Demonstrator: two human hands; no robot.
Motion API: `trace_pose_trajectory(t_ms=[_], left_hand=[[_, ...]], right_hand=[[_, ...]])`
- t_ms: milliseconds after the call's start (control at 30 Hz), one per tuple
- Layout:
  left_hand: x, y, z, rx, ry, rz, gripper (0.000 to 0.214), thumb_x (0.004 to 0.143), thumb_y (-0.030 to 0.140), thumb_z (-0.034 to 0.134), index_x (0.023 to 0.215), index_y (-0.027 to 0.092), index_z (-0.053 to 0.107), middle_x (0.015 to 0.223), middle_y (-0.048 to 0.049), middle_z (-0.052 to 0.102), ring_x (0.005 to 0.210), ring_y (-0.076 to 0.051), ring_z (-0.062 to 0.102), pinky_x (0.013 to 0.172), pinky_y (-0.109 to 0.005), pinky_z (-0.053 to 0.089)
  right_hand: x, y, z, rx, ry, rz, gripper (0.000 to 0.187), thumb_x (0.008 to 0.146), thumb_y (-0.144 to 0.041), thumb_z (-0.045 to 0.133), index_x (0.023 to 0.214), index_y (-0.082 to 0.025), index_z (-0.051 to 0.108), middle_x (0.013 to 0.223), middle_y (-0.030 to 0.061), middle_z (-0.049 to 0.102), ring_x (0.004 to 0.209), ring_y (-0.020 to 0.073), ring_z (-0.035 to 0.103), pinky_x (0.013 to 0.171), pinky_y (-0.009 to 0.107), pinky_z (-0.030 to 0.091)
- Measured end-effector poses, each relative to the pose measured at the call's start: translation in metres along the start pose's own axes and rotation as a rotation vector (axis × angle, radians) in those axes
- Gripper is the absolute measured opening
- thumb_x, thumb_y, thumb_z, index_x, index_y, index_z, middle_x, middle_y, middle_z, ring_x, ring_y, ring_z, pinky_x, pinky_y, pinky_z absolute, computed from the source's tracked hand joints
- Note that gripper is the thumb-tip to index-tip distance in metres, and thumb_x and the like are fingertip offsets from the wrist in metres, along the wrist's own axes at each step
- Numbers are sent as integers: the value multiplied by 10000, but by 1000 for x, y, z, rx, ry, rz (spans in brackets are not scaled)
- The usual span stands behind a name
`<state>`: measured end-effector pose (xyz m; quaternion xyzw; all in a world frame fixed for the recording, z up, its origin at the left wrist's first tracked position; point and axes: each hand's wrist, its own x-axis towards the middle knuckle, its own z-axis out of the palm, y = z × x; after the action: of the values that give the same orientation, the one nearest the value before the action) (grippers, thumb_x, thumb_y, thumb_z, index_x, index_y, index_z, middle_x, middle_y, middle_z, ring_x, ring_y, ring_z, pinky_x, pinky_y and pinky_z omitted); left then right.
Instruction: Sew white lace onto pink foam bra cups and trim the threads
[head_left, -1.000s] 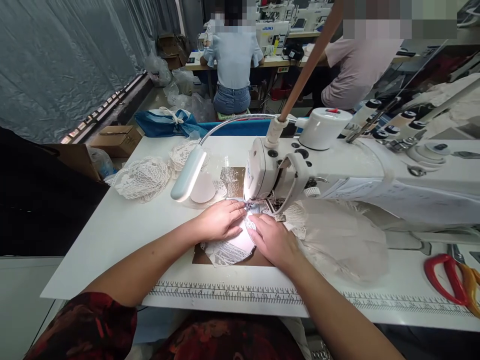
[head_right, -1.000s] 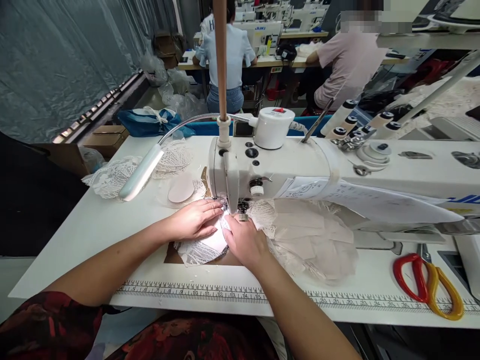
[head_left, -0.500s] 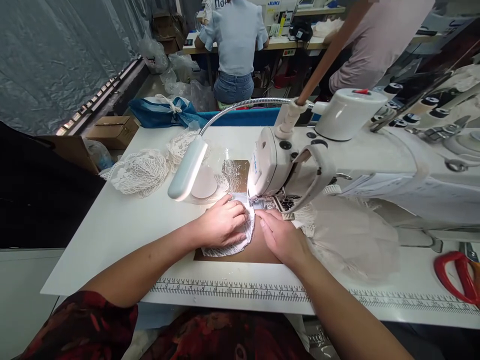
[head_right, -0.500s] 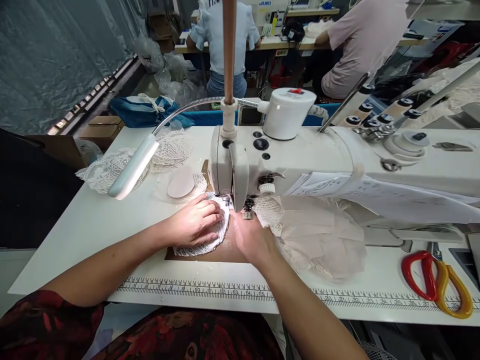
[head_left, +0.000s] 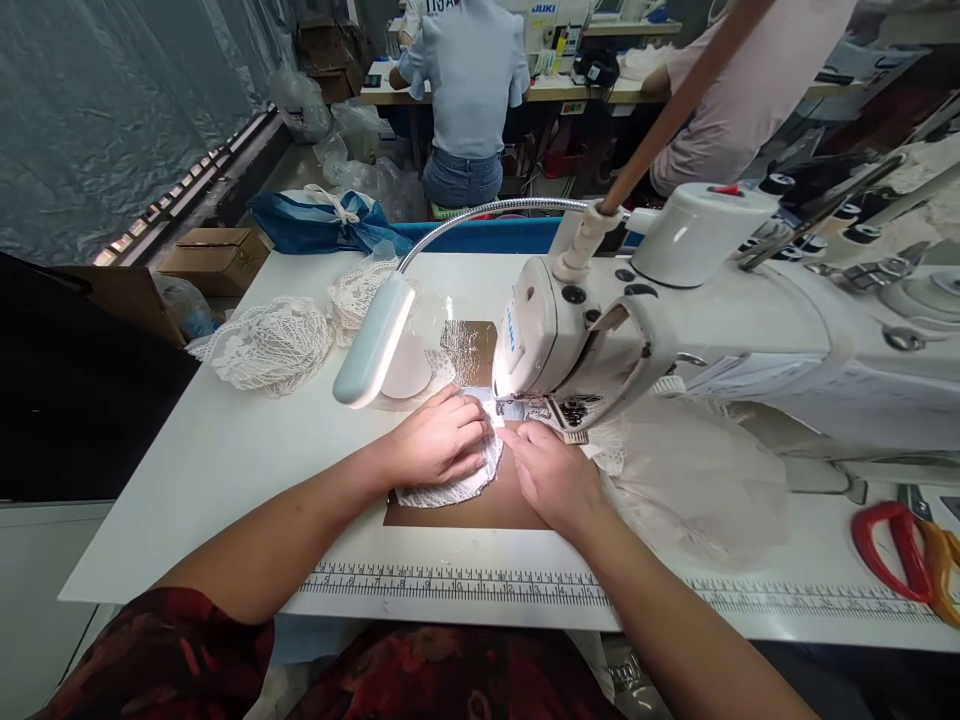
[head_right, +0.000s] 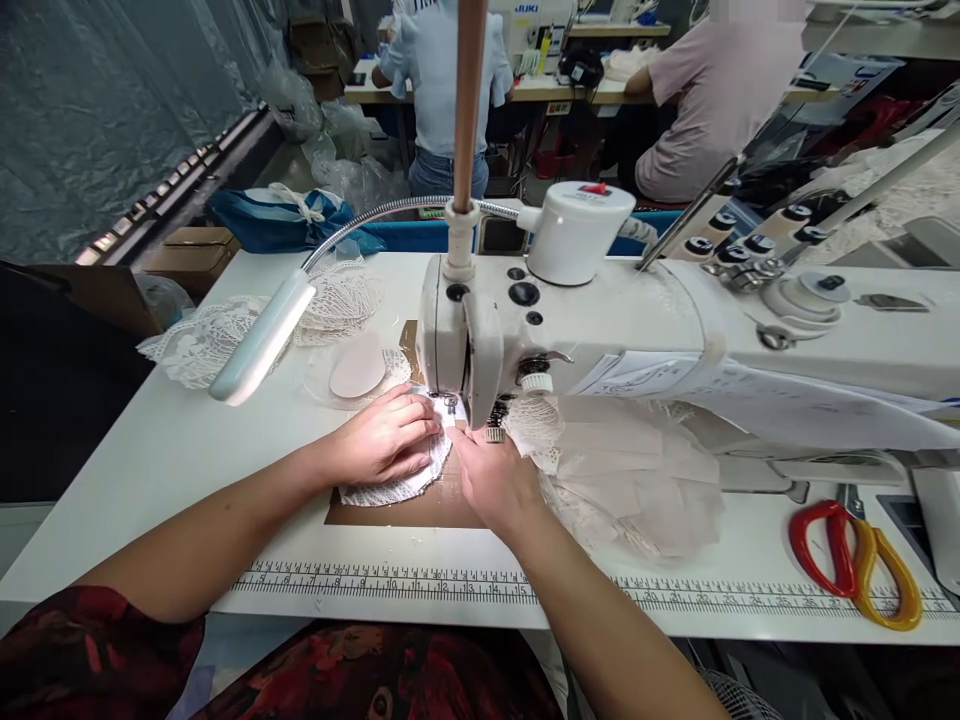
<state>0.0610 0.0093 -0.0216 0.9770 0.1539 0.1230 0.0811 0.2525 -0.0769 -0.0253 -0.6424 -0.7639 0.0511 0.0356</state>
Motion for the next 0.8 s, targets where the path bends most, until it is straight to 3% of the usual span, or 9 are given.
trace_pose_trajectory(t_ms=[267, 467, 800], left_hand=[[1, 0, 2, 40, 36, -1, 308, 917, 322, 479, 1119, 117, 591, 1145, -147, 612, 1105, -275, 526, 1015, -480, 353], [3, -4, 2, -11, 60, 140, 294, 945, 175, 410, 1167, 107, 591, 1206, -153, 620, 1147, -240, 531, 985, -422, 443], [-2, -12, 7, -17, 35, 157, 334, 934, 162, 421, 1231, 92, 559, 1272, -147, 596, 1151, -248, 547, 945, -399, 479]], right_hand=[[-2, 1, 2, -23, 9, -40, 449, 878, -139, 401, 1253, -277, 606, 964, 37, 659, 770, 166, 543, 584, 291, 315], [-3, 2, 0, 24, -47, -29, 464, 871, -132, 392, 1256, -279, 604, 1000, 52, 655, 821, 172, 549, 585, 274, 326], [-2, 1, 2, 29, -47, -6, 462, 883, -137, 378, 1268, -287, 585, 1022, 40, 666, 844, 185, 588, 591, 291, 364]])
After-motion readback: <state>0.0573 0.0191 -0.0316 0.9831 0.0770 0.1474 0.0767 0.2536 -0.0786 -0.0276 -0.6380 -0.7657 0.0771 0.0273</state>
